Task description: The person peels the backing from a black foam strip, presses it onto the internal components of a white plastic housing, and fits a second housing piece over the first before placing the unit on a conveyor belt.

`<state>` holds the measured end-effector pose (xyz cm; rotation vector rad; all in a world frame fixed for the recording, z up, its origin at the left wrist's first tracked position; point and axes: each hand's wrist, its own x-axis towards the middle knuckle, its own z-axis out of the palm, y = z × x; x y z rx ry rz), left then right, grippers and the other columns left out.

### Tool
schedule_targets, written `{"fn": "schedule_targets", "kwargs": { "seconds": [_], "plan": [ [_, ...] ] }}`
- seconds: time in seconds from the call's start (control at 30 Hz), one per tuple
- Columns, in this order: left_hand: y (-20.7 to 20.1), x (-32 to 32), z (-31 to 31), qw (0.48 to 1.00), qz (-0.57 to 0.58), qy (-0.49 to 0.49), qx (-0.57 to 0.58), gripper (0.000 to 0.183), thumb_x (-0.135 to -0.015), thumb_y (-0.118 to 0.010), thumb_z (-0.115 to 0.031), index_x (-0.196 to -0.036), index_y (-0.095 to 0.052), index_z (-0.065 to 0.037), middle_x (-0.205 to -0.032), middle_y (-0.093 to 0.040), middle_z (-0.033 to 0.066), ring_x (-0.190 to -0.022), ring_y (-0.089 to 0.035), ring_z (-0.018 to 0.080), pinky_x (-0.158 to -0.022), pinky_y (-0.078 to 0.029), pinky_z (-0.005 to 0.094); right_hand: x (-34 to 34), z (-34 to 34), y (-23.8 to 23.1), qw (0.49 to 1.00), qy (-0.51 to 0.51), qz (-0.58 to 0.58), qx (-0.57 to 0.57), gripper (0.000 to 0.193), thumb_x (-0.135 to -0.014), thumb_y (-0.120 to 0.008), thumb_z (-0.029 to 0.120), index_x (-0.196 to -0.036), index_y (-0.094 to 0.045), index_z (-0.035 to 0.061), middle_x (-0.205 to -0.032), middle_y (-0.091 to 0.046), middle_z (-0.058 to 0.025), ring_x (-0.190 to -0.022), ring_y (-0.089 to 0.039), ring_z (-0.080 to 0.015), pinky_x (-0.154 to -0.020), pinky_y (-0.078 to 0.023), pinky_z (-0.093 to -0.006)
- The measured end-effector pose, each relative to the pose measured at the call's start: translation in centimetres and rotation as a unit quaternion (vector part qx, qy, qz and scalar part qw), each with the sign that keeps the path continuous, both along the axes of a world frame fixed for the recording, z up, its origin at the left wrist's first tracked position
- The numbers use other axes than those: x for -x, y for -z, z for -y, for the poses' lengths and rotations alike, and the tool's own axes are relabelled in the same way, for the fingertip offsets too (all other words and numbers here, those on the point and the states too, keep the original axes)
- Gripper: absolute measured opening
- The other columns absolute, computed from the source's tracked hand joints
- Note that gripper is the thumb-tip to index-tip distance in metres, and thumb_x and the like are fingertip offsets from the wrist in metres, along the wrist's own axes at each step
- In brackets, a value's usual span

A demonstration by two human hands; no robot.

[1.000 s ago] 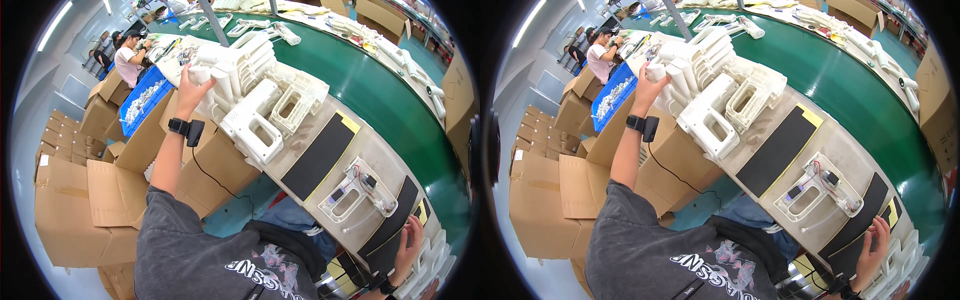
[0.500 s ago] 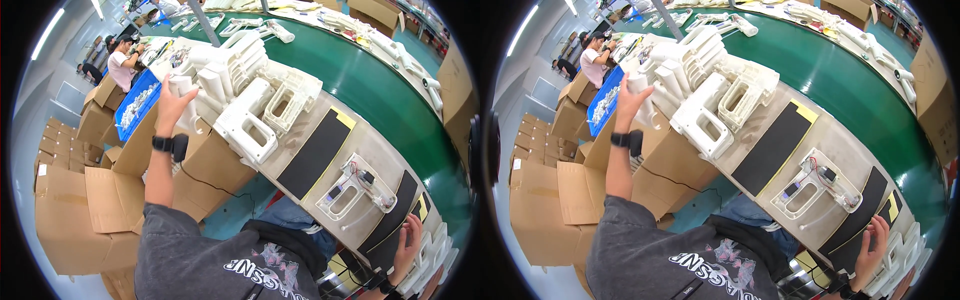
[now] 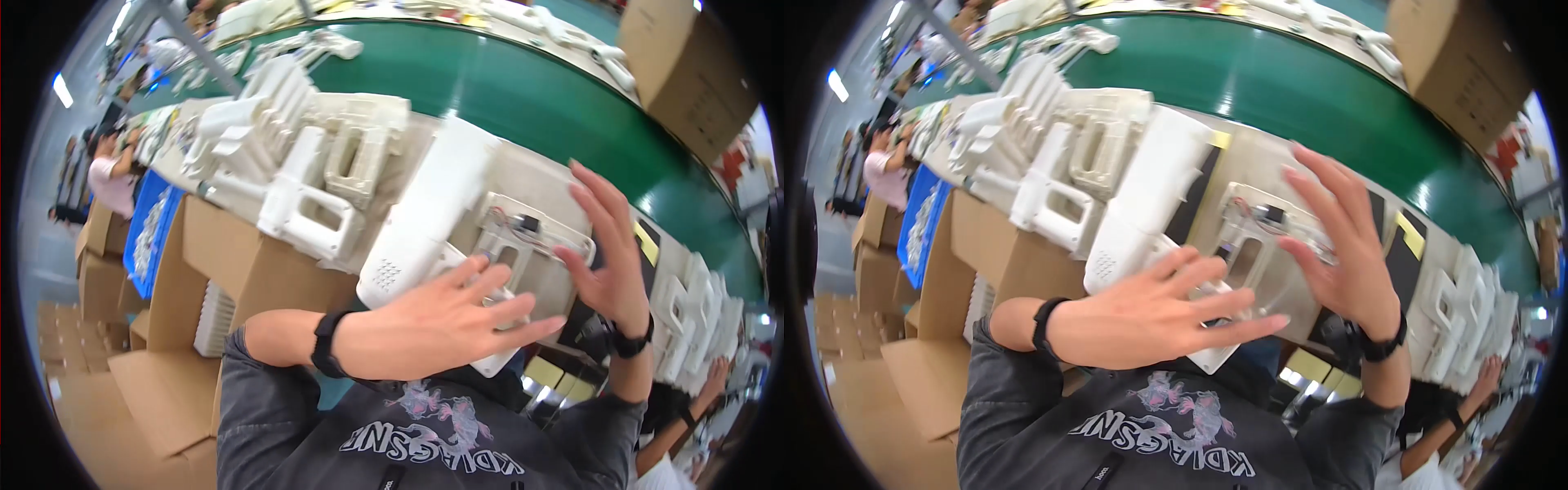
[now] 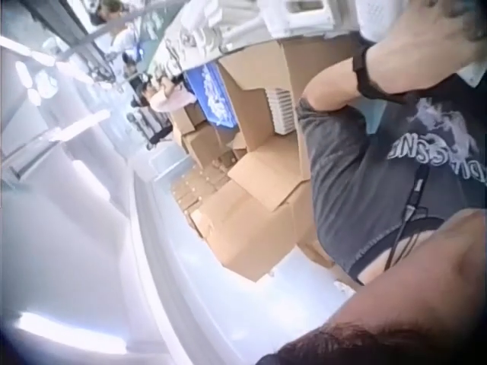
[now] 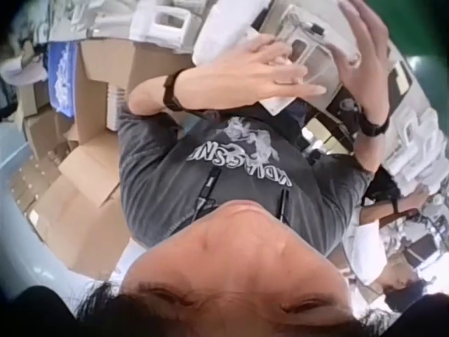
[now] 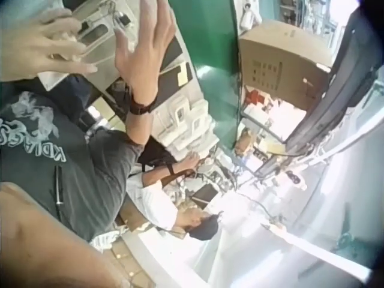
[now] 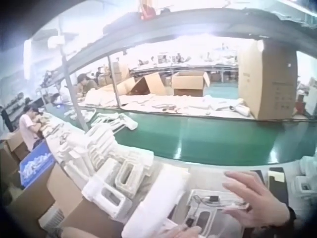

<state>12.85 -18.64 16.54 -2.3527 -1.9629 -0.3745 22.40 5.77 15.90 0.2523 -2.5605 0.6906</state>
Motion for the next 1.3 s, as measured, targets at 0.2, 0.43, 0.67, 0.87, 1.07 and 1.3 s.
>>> {"fn": "schedule_targets", "kwargs": {
  "seconds": [0.2,0.43,0.67,0.87,1.07,1.3],
  "plan": [
    [4.4,-3.9,-2.1,0.981,0.004,0.160,0.111,0.062,-0.079,-0.066,-0.014,-0.139,-0.051,-0.010,-0.122,-0.054,0.0075,-0.124,-0.048,0.0334,-0.111,-0.034,0.0443,-0.6,-1.2,-0.2,0.978,-0.061,0.102,-0.172,0.080,-0.069,-0.082,0.012,-0.143,-0.051,0.0085,-0.150,-0.047,-0.0136,-0.139,-0.042,-0.0366,-0.112,-0.038,-0.0487],
    [3.3,-3.1,-2.1,0.971,-0.020,0.168,0.169,0.053,-0.080,-0.062,-0.015,-0.133,-0.057,-0.012,-0.131,-0.052,0.0072,-0.131,-0.044,0.0305,-0.120,-0.026,0.0496,-2.7,-4.2,4.6,0.987,-0.049,0.131,-0.081,0.079,-0.068,-0.081,0.003,-0.141,-0.051,0.0077,-0.138,-0.056,-0.0125,-0.127,-0.053,-0.0342,-0.106,-0.045,-0.0437],
    [-0.3,4.0,-2.1,0.981,0.154,-0.081,0.091,0.071,-0.074,-0.060,0.006,-0.143,-0.054,-0.011,-0.157,-0.038,0.0144,-0.146,-0.035,0.0345,-0.120,-0.026,0.0518,-4.1,-7.2,4.9,0.981,0.112,0.143,0.075,0.076,-0.069,-0.084,0.005,-0.140,-0.055,0.0105,-0.134,-0.062,-0.0131,-0.120,-0.059,-0.0337,-0.103,-0.047,-0.0400],
    [6.1,6.9,-5.2,0.916,0.323,-0.211,-0.112,0.055,-0.092,-0.066,-0.010,-0.144,-0.050,-0.005,-0.151,-0.044,0.0181,-0.143,-0.040,0.0338,-0.117,-0.031,0.0402,-3.1,-7.4,6.1,0.974,0.103,0.181,0.090,0.074,-0.071,-0.085,0.009,-0.139,-0.056,0.0109,-0.133,-0.063,-0.0138,-0.119,-0.061,-0.0339,-0.101,-0.049,-0.0397],
    [10.4,7.5,-7.8,0.905,0.385,-0.179,-0.033,0.056,-0.087,-0.074,-0.013,-0.139,-0.053,-0.004,-0.138,-0.053,0.0161,-0.131,-0.051,0.0313,-0.112,-0.038,0.0379,-4.2,-7.1,8.6,0.974,0.114,0.166,0.098,0.074,-0.070,-0.086,0.009,-0.138,-0.057,0.0106,-0.131,-0.064,-0.0140,-0.119,-0.061,-0.0338,-0.100,-0.050,-0.0402],
    [11.2,7.4,-8.5,0.898,0.393,-0.198,-0.022,0.052,-0.086,-0.074,-0.011,-0.135,-0.057,-0.004,-0.135,-0.055,0.0136,-0.126,-0.053,0.0299,-0.108,-0.041,0.0359,-4.1,-7.3,10.7,0.979,0.117,0.132,0.105,0.069,-0.070,-0.086,0.012,-0.132,-0.058,0.0088,-0.123,-0.066,-0.0139,-0.114,-0.062,-0.0350,-0.098,-0.051,-0.0411]
  ]
}}
